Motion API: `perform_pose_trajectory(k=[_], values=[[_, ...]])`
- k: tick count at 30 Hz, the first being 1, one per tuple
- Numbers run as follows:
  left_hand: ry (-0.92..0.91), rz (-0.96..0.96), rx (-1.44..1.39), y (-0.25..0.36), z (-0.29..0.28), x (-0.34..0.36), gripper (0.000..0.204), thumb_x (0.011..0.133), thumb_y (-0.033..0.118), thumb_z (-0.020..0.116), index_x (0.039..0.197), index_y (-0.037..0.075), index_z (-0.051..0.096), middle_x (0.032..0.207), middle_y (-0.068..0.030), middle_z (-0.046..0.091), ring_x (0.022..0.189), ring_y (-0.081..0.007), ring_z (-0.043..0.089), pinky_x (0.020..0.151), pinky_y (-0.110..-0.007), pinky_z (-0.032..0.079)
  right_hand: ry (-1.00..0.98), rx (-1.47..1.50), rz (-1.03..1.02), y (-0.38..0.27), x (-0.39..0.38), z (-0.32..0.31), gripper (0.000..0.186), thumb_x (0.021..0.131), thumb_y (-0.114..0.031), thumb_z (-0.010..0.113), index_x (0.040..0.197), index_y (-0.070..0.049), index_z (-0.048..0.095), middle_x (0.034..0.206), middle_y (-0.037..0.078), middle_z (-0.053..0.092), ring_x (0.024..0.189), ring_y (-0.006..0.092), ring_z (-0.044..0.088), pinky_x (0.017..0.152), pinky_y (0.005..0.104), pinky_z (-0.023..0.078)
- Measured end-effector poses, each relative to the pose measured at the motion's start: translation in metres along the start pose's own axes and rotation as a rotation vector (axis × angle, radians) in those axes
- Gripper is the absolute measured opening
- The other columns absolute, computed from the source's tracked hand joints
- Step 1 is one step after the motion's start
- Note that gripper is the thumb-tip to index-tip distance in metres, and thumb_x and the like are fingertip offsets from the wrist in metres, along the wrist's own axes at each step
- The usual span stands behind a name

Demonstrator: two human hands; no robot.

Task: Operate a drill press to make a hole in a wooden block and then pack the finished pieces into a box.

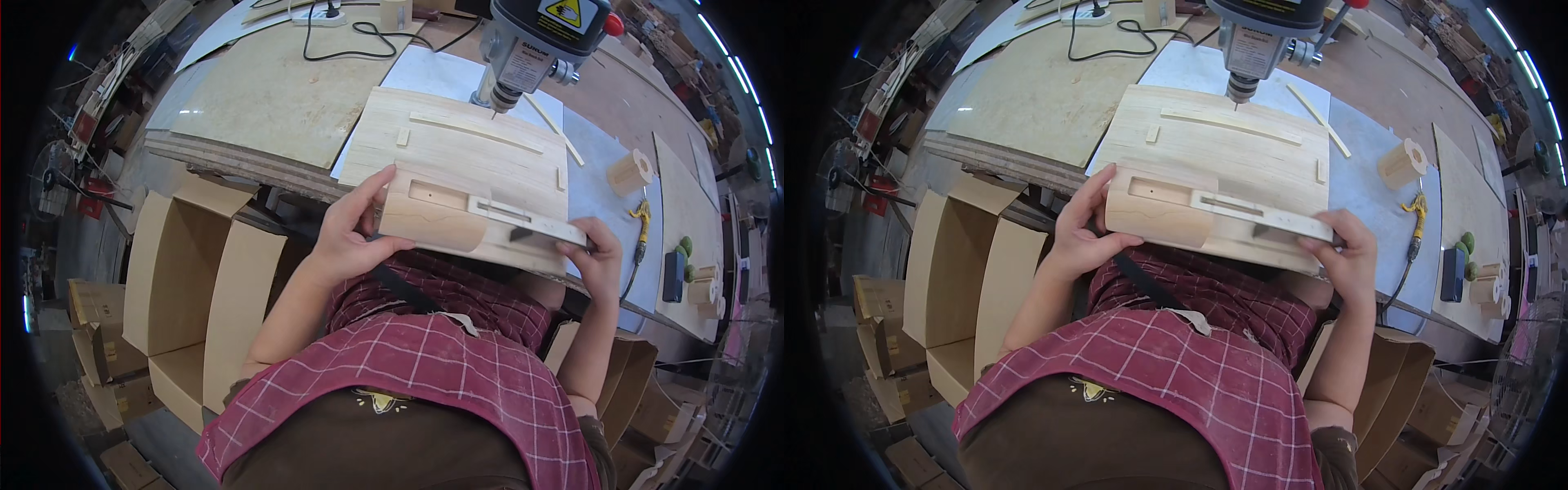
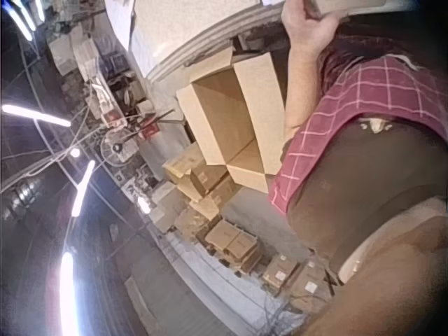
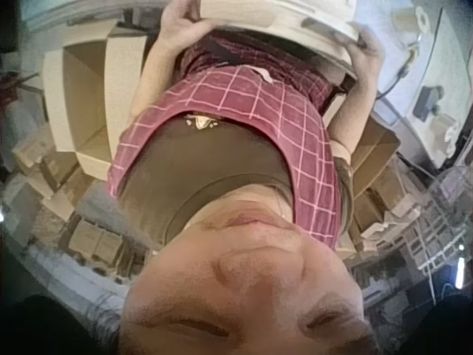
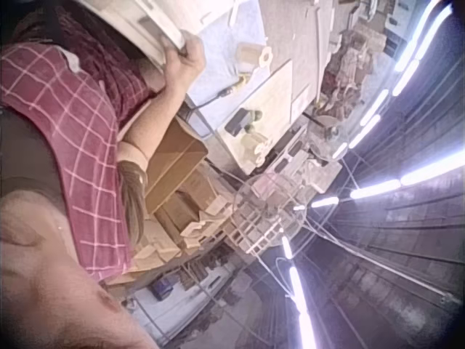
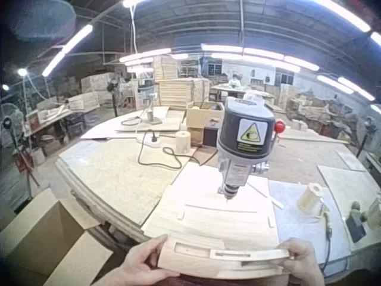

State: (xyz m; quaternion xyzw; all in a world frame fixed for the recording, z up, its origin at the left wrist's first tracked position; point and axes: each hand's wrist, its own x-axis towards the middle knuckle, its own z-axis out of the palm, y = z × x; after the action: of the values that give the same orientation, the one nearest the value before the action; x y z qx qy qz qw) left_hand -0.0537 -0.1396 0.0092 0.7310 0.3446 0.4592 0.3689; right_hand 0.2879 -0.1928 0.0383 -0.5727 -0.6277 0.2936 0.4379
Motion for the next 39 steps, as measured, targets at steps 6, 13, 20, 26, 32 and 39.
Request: perform_pose_trajectory(k=[6, 13, 20, 26, 32, 39], values=[[-0.027, -0.161, -0.157, 0.011, -0.008, -0.006, 0.075, 0.058, 0.010, 0.079, 0.125, 0.005, 0.045, 0.077, 0.0020, 0.053, 0.054, -0.0031, 0.037, 0.051, -0.016, 0.033, -0.199, 0.169, 0.256, 0.006, -0.016, -0.016, 0.022, 0.061, 0.002, 0.072, 0.081, 0.001, 0.062, 0.077, 0.001, 0.059, 0.071, 0.0083, 0.053, 0.065, 0.0211, 0.041], [0.408, -0.586, -0.505, -0.004, -0.026, 0.003, 0.031, 0.076, 0.014, 0.067, 0.100, -0.003, 0.059, 0.081, -0.0041, 0.061, 0.068, -0.0065, 0.054, 0.062, -0.019, 0.042, -0.020, 0.089, 0.343, 0.014, -0.040, -0.050, 0.021, 0.057, 0.005, 0.069, 0.075, -0.002, 0.061, 0.073, 0.001, 0.056, 0.069, 0.0091, 0.051, 0.063, 0.0219, 0.038], [0.373, -0.846, -0.494, -0.011, -0.005, -0.001, 0.028, 0.078, 0.024, 0.065, 0.090, -0.002, 0.061, 0.081, -0.0040, 0.061, 0.071, -0.0076, 0.054, 0.066, -0.021, 0.042, 0.025, 0.057, -0.042, -0.010, -0.037, 0.007, 0.028, 0.053, 0.005, 0.070, 0.079, -0.001, 0.062, 0.079, 0.006, 0.057, 0.075, 0.0149, 0.054, 0.066, 0.0246, 0.041], [0.262, -0.825, -0.376, -0.003, 0.011, -0.005, 0.026, 0.080, 0.021, 0.063, 0.092, -0.002, 0.059, 0.083, -0.0036, 0.060, 0.074, -0.0070, 0.053, 0.068, -0.021, 0.042, -0.020, 0.129, -0.021, 0.001, -0.037, 0.027, 0.029, 0.054, 0.004, 0.071, 0.081, -0.001, 0.063, 0.081, 0.006, 0.058, 0.077, 0.0163, 0.054, 0.069, 0.0259, 0.042], [0.194, -0.850, -0.656, 0.010, 0.040, -0.017, 0.031, 0.084, 0.027, 0.059, 0.097, -0.001, 0.057, 0.081, -0.0020, 0.058, 0.070, -0.0056, 0.051, 0.063, -0.020, 0.042, -0.022, 0.280, 0.110, 0.008, -0.040, 0.058, 0.023, 0.059, 0.003, 0.072, 0.079, -0.002, 0.063, 0.080, 0.004, 0.056, 0.077, 0.0141, 0.053, 0.069, 0.0237, 0.041], [0.013, -0.637, -0.592, 0.020, 0.039, -0.009, 0.062, 0.082, 0.017, 0.061, 0.130, -0.007, 0.030, 0.106, -0.0108, 0.056, 0.092, -0.0093, 0.052, 0.075, -0.022, 0.044, 0.033, 0.243, -0.002, 0.005, -0.030, 0.057, 0.022, 0.059, 0.004, 0.071, 0.078, -0.002, 0.062, 0.081, 0.004, 0.056, 0.077, 0.0141, 0.052, 0.069, 0.0244, 0.041]])
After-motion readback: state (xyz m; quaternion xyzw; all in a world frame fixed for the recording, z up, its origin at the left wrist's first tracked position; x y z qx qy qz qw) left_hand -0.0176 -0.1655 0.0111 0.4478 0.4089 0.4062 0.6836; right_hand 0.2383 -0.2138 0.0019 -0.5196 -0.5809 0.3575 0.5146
